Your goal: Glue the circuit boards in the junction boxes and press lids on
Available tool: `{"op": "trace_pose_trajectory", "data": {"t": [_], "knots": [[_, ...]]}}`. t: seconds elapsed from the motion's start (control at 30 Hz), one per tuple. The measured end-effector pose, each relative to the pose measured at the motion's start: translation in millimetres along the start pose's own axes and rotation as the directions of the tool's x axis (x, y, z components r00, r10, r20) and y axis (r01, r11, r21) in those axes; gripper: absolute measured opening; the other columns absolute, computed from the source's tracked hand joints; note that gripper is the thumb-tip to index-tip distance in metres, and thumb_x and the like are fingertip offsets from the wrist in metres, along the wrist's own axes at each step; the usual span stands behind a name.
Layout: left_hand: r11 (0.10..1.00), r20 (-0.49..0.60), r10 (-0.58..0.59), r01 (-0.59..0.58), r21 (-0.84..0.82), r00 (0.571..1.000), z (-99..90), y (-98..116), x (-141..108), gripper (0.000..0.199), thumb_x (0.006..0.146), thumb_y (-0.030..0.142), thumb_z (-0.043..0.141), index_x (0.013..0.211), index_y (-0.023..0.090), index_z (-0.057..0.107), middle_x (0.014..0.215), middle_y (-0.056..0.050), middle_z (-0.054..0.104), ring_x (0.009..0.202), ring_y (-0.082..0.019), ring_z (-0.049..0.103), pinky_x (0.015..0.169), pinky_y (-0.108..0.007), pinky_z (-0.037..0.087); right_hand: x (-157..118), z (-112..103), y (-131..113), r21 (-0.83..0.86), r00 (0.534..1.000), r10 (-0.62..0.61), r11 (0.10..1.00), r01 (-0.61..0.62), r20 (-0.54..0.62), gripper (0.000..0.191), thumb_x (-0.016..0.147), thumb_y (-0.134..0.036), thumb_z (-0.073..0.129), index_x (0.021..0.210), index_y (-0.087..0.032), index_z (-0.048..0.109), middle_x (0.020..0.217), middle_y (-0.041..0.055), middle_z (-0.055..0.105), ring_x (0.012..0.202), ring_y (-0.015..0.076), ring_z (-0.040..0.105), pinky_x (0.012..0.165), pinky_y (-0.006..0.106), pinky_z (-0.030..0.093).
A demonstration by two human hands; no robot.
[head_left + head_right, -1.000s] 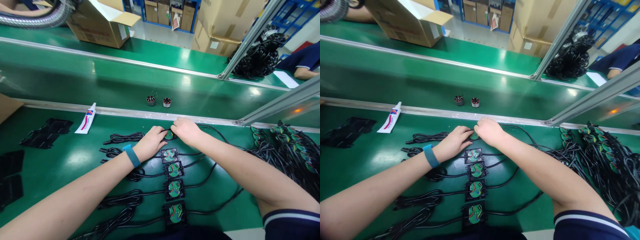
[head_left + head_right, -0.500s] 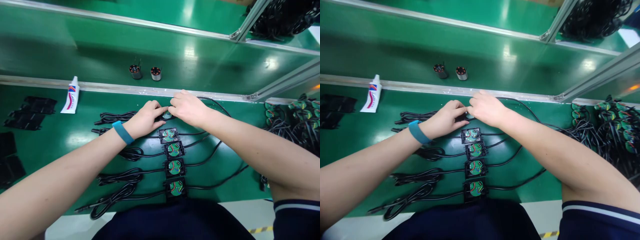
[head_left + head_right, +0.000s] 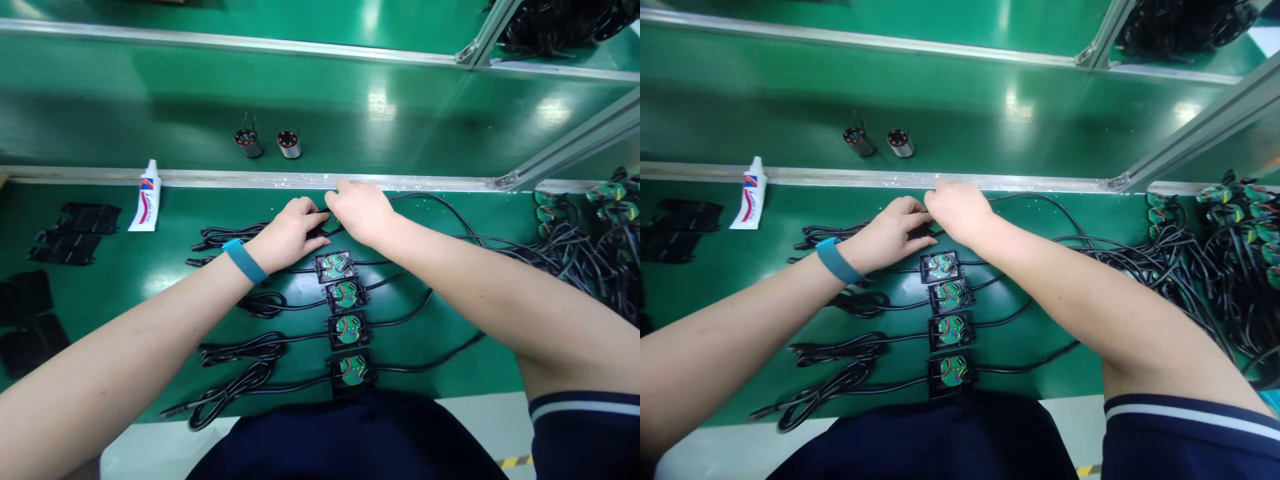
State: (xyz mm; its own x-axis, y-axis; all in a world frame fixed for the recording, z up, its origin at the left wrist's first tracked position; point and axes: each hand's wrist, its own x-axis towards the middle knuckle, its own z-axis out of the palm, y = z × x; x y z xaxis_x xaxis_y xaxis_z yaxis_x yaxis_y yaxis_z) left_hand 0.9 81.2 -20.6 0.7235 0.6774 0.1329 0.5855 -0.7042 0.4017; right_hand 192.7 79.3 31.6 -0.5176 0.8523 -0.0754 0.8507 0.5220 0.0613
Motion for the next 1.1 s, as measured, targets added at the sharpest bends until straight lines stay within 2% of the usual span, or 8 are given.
{"op": "trace_pose_trajectory", "data": {"t": [0.17,0.33,0.5,0.63,0.73,0.83,0.93,1.1], "knots": [[1.0,-0.048,0.005,-0.004,0.014,0.999,3.9,0.8,-2.1,0.046,0.089,0.039,0.065,0.125,0.012,0.064,0.112,-0.014,0.054,0.103,-0.028,0.052,0.092,-0.047,0.049,1.5,0.1,0.4,0.008,1.0,0.02,1.0,-0.019,-0.016,0.034,0.099,-0.013,0.033,0.113,-0.008,0.063,0.117,0.0209,0.063,0.1,0.0275,0.063,0.077,0.034,0.047],[0.982,-0.058,0.063,-0.051,0.183,0.996,7.9,5.8,-5.8,0.046,0.093,0.036,0.059,0.128,0.007,0.061,0.113,-0.019,0.056,0.102,-0.03,0.053,0.089,-0.047,0.05,-0.8,-5.5,6.2,0.001,0.999,0.017,1.0,-0.017,0.039,0.03,0.099,-0.014,0.037,0.111,-0.011,0.065,0.108,0.018,0.065,0.094,0.0269,0.066,0.074,0.033,0.047],[0.936,-0.006,0.051,-0.046,0.35,0.999,4.0,19.0,-5.7,0.045,0.097,0.033,0.052,0.129,0.002,0.058,0.109,-0.02,0.058,0.1,-0.03,0.053,0.086,-0.043,0.051,-3.7,-14.6,1.4,-0.01,0.998,0.038,0.999,-0.037,0.046,0.027,0.098,-0.014,0.04,0.109,-0.012,0.065,0.103,0.0173,0.067,0.089,0.0268,0.068,0.07,0.032,0.048],[0.879,0.066,0.034,-0.061,0.473,0.997,-2.2,32.4,-2.5,0.041,0.099,0.027,0.048,0.127,-0.001,0.058,0.103,-0.02,0.06,0.096,-0.03,0.055,0.081,-0.041,0.05,-1.9,-21.0,7.1,-0.009,0.99,0.043,0.999,-0.042,0.131,0.026,0.094,-0.009,0.044,0.101,-0.012,0.068,0.096,0.0169,0.07,0.089,0.0263,0.07,0.072,0.031,0.048],[0.836,0.105,0.018,-0.073,0.544,0.994,-4.0,39.8,-0.4,0.037,0.099,0.019,0.042,0.125,-0.002,0.058,0.1,-0.021,0.062,0.092,-0.029,0.057,0.075,-0.039,0.049,-0.1,-25.4,11.5,0.008,0.975,0.061,0.998,-0.064,0.215,0.022,0.094,-0.014,0.048,0.095,-0.012,0.071,0.094,0.0167,0.072,0.089,0.0259,0.07,0.07,0.03,0.047],[0.81,0.106,0.023,-0.081,0.581,0.994,-2.5,42.3,0.6,0.036,0.098,0.012,0.038,0.123,-0.002,0.06,0.119,-0.028,0.061,0.09,-0.028,0.059,0.069,-0.038,0.048,1.5,-29.8,14.1,0.048,0.964,0.065,0.996,-0.08,0.256,0.021,0.094,-0.019,0.053,0.091,-0.012,0.072,0.091,0.0164,0.073,0.085,0.0248,0.069,0.067,0.029,0.044],[0.809,0.099,0.052,-0.1,0.579,0.994,-1.1,40.7,0.7,0.036,0.097,0.01,0.039,0.122,0.0,0.062,0.144,-0.031,0.048,0.088,-0.027,0.061,0.067,-0.039,0.048,3.7,-30.4,20.2,0.135,0.97,0.027,0.989,-0.061,0.242,0.018,0.094,-0.019,0.056,0.089,-0.014,0.072,0.088,0.0129,0.073,0.081,0.0215,0.066,0.066,0.028,0.04],[0.786,0.113,0.094,-0.144,0.601,0.989,-3.1,36.6,-1.0,0.035,0.099,0.015,0.04,0.118,0.002,0.066,0.144,-0.028,0.05,0.088,-0.027,0.063,0.066,-0.039,0.048,4.2,-15.8,34.3,0.301,0.987,-0.03,0.954,-0.019,0.158,0.011,0.091,-0.014,0.059,0.088,-0.016,0.07,0.082,0.0053,0.071,0.076,0.0158,0.06,0.067,0.024,0.036]]}}
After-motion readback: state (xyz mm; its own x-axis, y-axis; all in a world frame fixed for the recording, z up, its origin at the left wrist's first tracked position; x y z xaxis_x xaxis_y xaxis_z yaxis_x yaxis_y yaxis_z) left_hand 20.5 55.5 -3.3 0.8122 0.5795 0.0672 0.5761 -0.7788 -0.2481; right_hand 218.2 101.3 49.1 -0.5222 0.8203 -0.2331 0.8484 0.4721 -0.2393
